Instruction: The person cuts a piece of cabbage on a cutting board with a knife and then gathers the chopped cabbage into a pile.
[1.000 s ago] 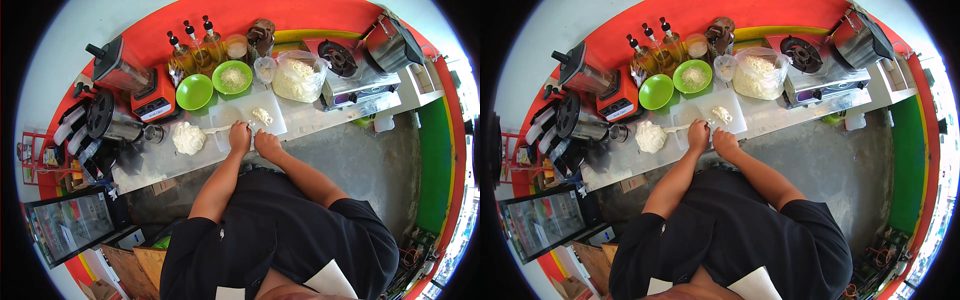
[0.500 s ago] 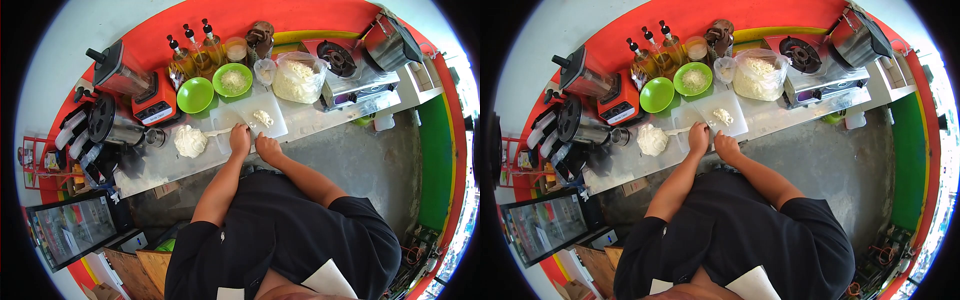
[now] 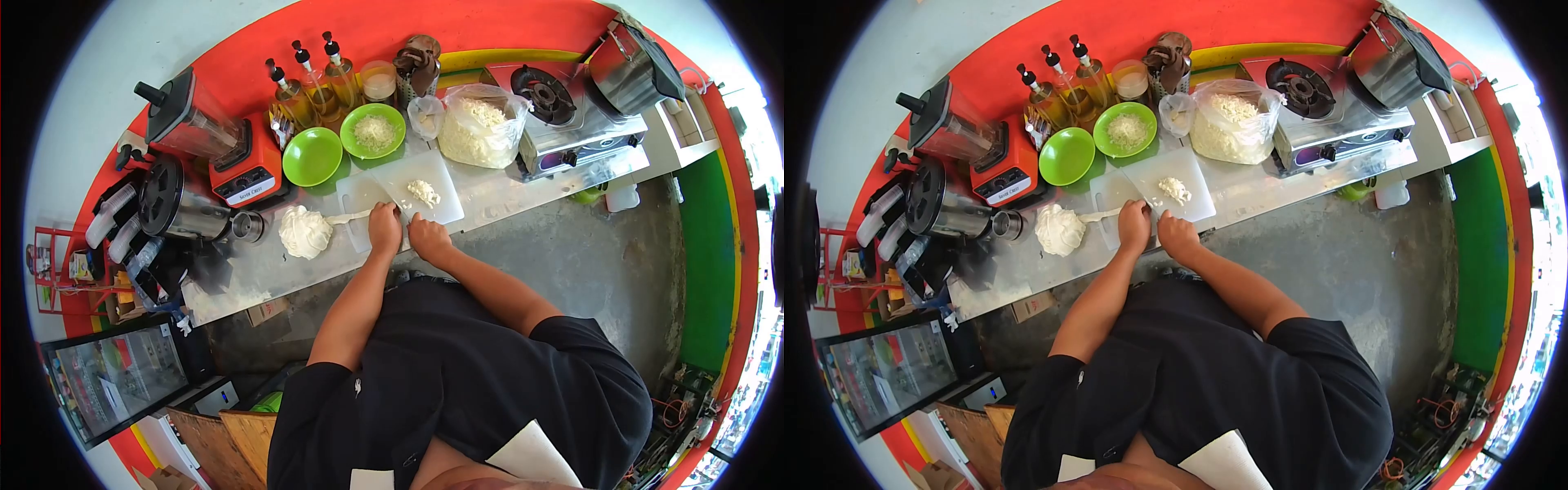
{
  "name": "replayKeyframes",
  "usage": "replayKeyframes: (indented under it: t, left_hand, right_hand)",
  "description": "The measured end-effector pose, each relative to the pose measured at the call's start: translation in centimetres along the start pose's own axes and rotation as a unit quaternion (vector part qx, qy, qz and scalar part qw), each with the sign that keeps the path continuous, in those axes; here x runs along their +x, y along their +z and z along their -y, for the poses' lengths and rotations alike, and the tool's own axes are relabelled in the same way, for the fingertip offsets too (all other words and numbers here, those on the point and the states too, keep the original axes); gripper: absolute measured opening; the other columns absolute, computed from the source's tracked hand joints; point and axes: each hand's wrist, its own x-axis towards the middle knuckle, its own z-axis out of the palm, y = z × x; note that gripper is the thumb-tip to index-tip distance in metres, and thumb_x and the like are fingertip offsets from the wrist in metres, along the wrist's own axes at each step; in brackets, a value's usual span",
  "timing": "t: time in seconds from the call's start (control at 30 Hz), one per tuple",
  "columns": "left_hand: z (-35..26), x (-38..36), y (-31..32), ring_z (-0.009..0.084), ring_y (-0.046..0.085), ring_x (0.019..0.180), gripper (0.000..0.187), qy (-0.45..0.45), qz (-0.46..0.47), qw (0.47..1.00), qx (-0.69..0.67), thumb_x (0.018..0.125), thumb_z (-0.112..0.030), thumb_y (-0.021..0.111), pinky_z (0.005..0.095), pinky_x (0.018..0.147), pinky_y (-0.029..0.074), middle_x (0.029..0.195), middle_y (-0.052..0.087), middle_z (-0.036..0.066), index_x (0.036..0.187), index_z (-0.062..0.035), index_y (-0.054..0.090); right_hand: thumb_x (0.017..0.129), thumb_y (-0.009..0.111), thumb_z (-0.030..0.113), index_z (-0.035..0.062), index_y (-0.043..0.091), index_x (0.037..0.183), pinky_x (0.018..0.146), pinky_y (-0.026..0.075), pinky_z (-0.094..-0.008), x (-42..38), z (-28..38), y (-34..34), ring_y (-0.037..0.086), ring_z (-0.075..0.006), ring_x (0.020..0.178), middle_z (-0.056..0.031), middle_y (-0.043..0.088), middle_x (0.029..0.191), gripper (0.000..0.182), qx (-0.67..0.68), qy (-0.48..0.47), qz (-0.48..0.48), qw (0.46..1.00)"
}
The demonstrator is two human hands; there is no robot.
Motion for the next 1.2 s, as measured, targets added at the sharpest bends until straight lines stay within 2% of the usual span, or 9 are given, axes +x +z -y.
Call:
replayKeyframes:
  t: [0.23, 0.3, 0.33, 0.43, 0.5, 0.7, 0.9, 1.03, 1.2]
  left_hand:
    - [0.0, 0.1, -0.4, 0.0414, 0.063, 0.086, 0.009, 0.028, 0.003, 1.0, -0.015, 0.085, -0.005, 0.063, 0.049, 0.079, 0.05, 0.086, 0.064, 0.022, 0.083, 0.0012, 0.07]
    - [0.2, 0.0, -0.4, 0.0425, 0.063, 0.084, 0.009, 0.037, -0.012, 0.999, -0.021, 0.083, -0.006, 0.064, 0.0496, 0.077, 0.05, 0.085, 0.064, 0.023, 0.081, 0.0019, 0.069]
    - [0.4, 0.1, -0.5, 0.0413, 0.063, 0.086, 0.011, 0.039, 0.004, 0.999, -0.011, 0.084, -0.006, 0.062, 0.049, 0.079, 0.051, 0.086, 0.064, 0.022, 0.083, 0.0013, 0.07]
    - [0.7, -0.1, -0.6, 0.04, 0.064, 0.088, 0.013, 0.037, 0.037, 0.999, 0.001, 0.084, -0.006, 0.06, 0.0482, 0.082, 0.051, 0.087, 0.065, 0.021, 0.085, 0.0002, 0.072]
    - [0.7, 0.1, -0.9, 0.0379, 0.064, 0.092, 0.012, 0.042, 0.046, 0.998, 0.011, 0.085, -0.007, 0.062, 0.047, 0.083, 0.052, 0.091, 0.066, 0.018, 0.087, -0.0019, 0.072]
    - [0.1, -0.2, -1.1, 0.0339, 0.063, 0.1, 0.011, 0.009, 0.033, 0.998, 0.059, 0.088, -0.012, 0.063, 0.0462, 0.083, 0.053, 0.1, 0.066, 0.012, 0.092, -0.0055, 0.072]
    - [-0.1, 0.0, -1.1, 0.0365, 0.063, 0.097, 0.009, -0.012, 0.043, 0.997, 0.07, 0.089, -0.011, 0.063, 0.0472, 0.083, 0.053, 0.097, 0.066, 0.014, 0.09, -0.0046, 0.07]
    - [0.3, -0.1, -0.6, 0.0406, 0.064, 0.088, 0.01, -0.006, -0.013, 1.0, 0.011, 0.086, -0.01, 0.065, 0.0482, 0.078, 0.051, 0.09, 0.066, 0.019, 0.084, -0.0012, 0.068]
    - [0.5, -0.4, -0.5, 0.0401, 0.064, 0.087, 0.012, -0.004, -0.006, 0.999, 0.034, 0.087, -0.012, 0.064, 0.0484, 0.078, 0.051, 0.089, 0.065, 0.018, 0.083, -0.0012, 0.069]
  right_hand:
    - [0.103, 0.053, 0.029, 0.0007, 0.054, 0.099, 0.07, 0.06, -0.046, -0.4, 0.2, 0.6, 0.075, -0.0368, 0.08, -0.0216, 0.073, 0.083, 0.028, -0.011, -0.005, -0.026, 1.0]
    - [0.096, 0.055, 0.016, -0.0001, 0.056, 0.097, 0.066, 0.061, -0.0409, -0.4, 0.0, 0.5, 0.076, -0.0323, 0.078, -0.019, 0.074, 0.082, 0.016, -0.027, -0.019, -0.025, 0.999]
    - [0.096, 0.055, 0.016, -0.0001, 0.056, 0.097, 0.066, 0.061, -0.0409, -0.1, 0.0, 0.5, 0.076, -0.0323, 0.078, -0.019, 0.074, 0.082, 0.016, -0.028, -0.019, -0.024, 0.999]
    - [0.098, 0.054, 0.017, 0.0001, 0.056, 0.096, 0.065, 0.061, -0.0411, 0.0, 0.2, 0.8, 0.076, -0.0322, 0.075, -0.018, 0.073, 0.079, 0.017, -0.039, -0.03, -0.042, 0.998]
    - [0.103, 0.052, 0.029, 0.0011, 0.053, 0.098, 0.068, 0.06, -0.044, 0.1, 0.5, 0.9, 0.075, -0.0351, 0.077, -0.0193, 0.073, 0.079, 0.028, -0.036, -0.018, -0.039, 0.998]
    - [0.104, 0.051, 0.03, 0.0011, 0.054, 0.099, 0.069, 0.06, -0.0451, -0.3, 0.2, 0.4, 0.075, -0.0357, 0.078, -0.0207, 0.073, 0.083, 0.03, -0.008, -0.012, -0.021, 1.0]
    - [0.104, 0.051, 0.032, 0.0007, 0.052, 0.102, 0.072, 0.059, -0.0476, -0.7, 0.7, 0.3, 0.075, -0.0368, 0.082, -0.0214, 0.073, 0.085, 0.032, 0.008, -0.005, -0.018, 1.0]
    - [0.104, 0.051, 0.033, 0.0006, 0.053, 0.103, 0.074, 0.059, -0.0474, -1.4, 0.4, -0.5, 0.074, -0.0385, 0.083, -0.0215, 0.073, 0.087, 0.032, -0.001, 0.012, 0.017, 1.0]
    - [0.104, 0.051, 0.033, 0.0004, 0.053, 0.102, 0.075, 0.059, -0.0476, -0.8, 0.9, -0.7, 0.074, -0.039, 0.083, -0.0232, 0.073, 0.087, 0.032, -0.004, -0.003, 0.014, 1.0]
